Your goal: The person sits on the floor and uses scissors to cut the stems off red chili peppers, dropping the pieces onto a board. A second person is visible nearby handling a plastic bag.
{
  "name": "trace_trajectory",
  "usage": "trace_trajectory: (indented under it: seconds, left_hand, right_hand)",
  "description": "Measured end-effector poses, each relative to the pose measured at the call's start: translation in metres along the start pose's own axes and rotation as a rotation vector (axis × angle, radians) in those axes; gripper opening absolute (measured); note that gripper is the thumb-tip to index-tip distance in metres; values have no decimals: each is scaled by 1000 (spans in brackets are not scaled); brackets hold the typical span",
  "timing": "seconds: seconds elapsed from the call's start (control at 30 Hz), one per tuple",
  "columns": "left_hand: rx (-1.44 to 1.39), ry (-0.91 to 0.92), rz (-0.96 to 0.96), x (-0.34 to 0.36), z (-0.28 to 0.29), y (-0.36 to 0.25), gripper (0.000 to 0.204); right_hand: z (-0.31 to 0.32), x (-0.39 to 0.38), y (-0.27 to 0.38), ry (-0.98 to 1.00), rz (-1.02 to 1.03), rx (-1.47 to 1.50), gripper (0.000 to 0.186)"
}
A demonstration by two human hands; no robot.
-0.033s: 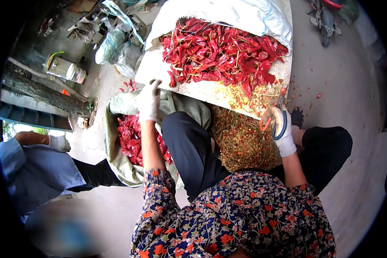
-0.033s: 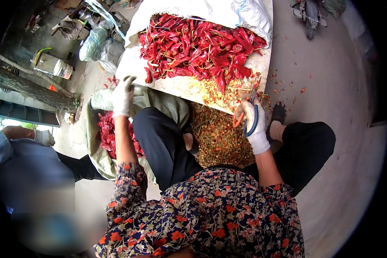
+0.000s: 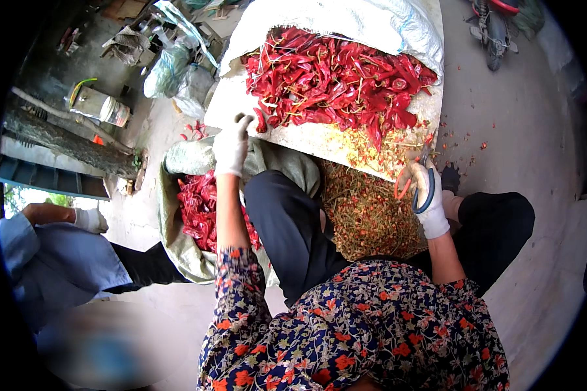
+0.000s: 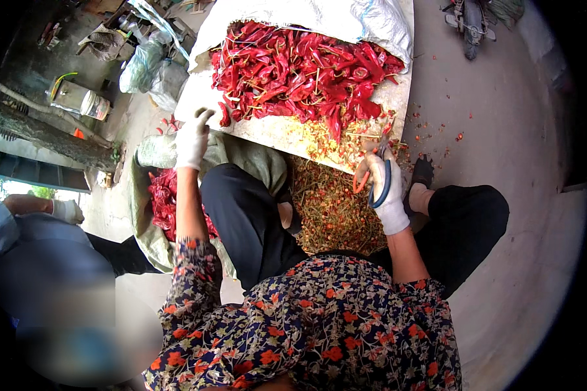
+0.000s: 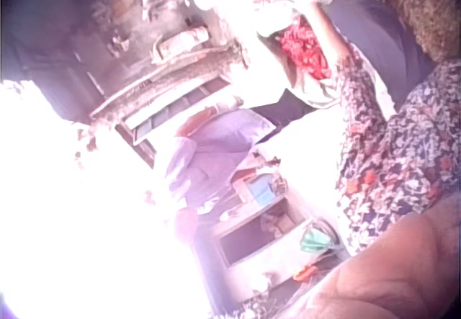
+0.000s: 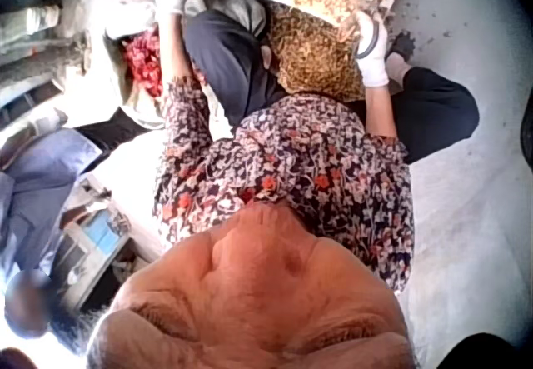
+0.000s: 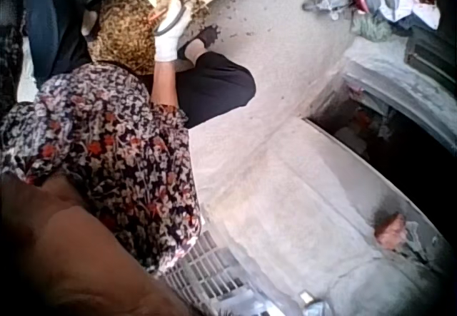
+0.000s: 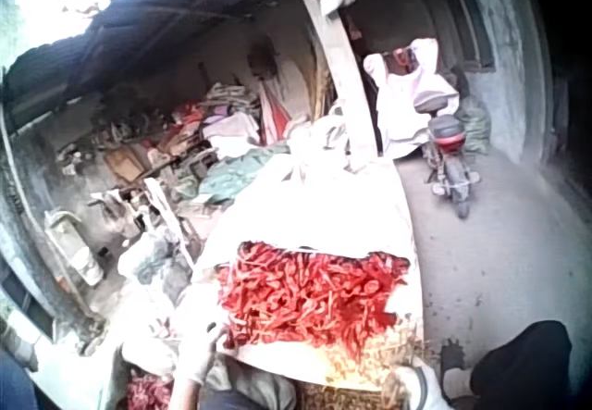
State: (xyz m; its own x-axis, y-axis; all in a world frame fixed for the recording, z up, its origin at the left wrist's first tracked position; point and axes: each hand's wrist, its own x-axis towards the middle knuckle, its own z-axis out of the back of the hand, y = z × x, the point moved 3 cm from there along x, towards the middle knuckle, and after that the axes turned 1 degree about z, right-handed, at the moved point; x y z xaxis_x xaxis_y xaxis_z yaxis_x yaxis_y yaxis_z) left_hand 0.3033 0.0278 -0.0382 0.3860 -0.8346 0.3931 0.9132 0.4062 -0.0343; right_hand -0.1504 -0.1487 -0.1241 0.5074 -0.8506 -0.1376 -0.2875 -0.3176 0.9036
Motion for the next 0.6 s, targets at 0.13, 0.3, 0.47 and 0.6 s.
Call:
trace_trajectory:
  seconds: [0.13,0.3,0.47,0.6]
  left_hand:
    - [-138,152,85,16,-81,65,41]
    - [2,114,-56,13,-84,66,36]
    - [-334,181,222,29,-10,-1,49]
    - [-907,337,159,9,59,-155,52]
  right_hand:
    - [-16,0,0,87,27,-21,31]
    - [-16,0,0,97,33,34,38]
    - [-16,-10,5,0,127,-452,37]
    - [-37,-20,37,-146,468,-1074,50]
